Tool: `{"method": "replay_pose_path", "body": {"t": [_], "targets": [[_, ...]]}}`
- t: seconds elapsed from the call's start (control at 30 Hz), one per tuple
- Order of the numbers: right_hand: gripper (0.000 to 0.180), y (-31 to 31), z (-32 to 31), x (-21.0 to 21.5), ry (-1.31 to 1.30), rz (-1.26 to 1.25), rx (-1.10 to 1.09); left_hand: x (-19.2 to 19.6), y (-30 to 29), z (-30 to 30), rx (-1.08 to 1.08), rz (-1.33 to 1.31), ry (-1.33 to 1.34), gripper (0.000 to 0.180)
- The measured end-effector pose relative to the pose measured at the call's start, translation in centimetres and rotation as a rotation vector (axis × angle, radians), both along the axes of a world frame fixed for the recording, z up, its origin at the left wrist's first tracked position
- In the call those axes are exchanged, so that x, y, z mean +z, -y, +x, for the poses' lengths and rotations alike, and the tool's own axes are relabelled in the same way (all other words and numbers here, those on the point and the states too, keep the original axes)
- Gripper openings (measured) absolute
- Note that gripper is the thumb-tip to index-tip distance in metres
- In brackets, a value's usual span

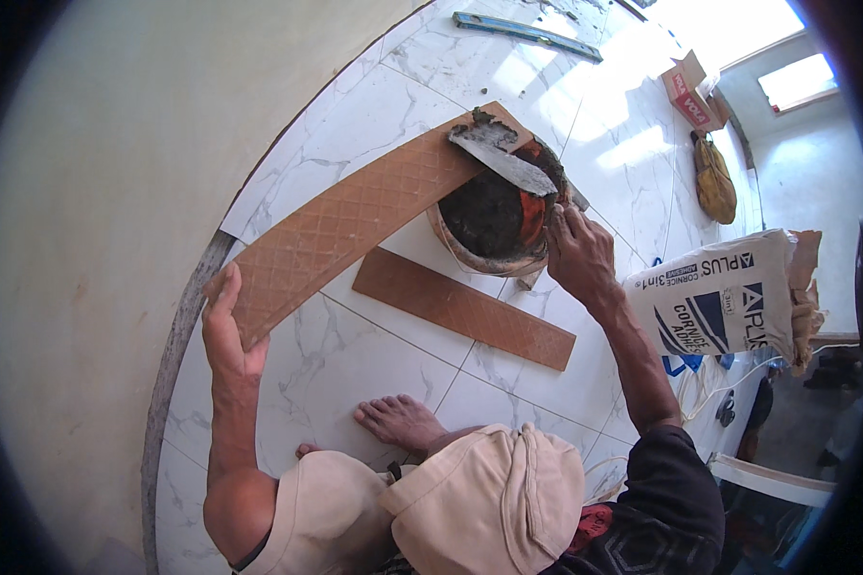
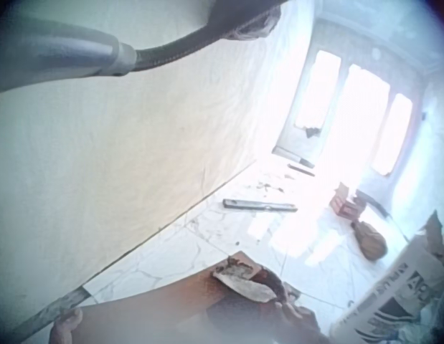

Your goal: The person applies adhesive to the back of a rectangular tile using a trowel, then places the tile onto the floor and presses it into place. The person repeats this process for a second tile, tapping it with a hammer to ensure it is level.

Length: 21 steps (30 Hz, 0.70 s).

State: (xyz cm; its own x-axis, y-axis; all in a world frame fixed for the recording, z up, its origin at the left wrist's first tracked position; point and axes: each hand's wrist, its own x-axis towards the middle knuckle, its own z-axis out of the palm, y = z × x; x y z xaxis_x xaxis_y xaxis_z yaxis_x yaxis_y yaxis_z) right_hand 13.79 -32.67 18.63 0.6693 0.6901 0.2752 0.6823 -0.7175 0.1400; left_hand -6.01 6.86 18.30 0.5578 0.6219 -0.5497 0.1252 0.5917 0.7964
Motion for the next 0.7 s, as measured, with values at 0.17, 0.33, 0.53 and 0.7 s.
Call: {"method": "replay_pose_path", "body": {"t": [0.17, 0.33, 0.53, 0.7], "targets": [[0.031, -1.2, -1.0, 0.7, -0.042, -0.018, 0.028, -0.1, -0.2, 0.1, -0.016, -0.039, 0.076, 0.050], [0.032, -2.1, -2.4, 0.7, -0.055, -0.050, -0.008, 0.8, 0.1, 0.2, -0.029, -0.017, 0.015, 0.055], [0.033, -3.6, -5.3, -0.9, -0.024, -0.135, -0.055, 0.5, -0.2, 0.1, -0.042, -0.028, 0.013, 0.060], [0.039, -5.0, -7.2, -1.6, -0.025, -0.120, -0.107, 2.1, 0.6, 0.5, 0.019, -0.044, -0.049, 0.053]]}}
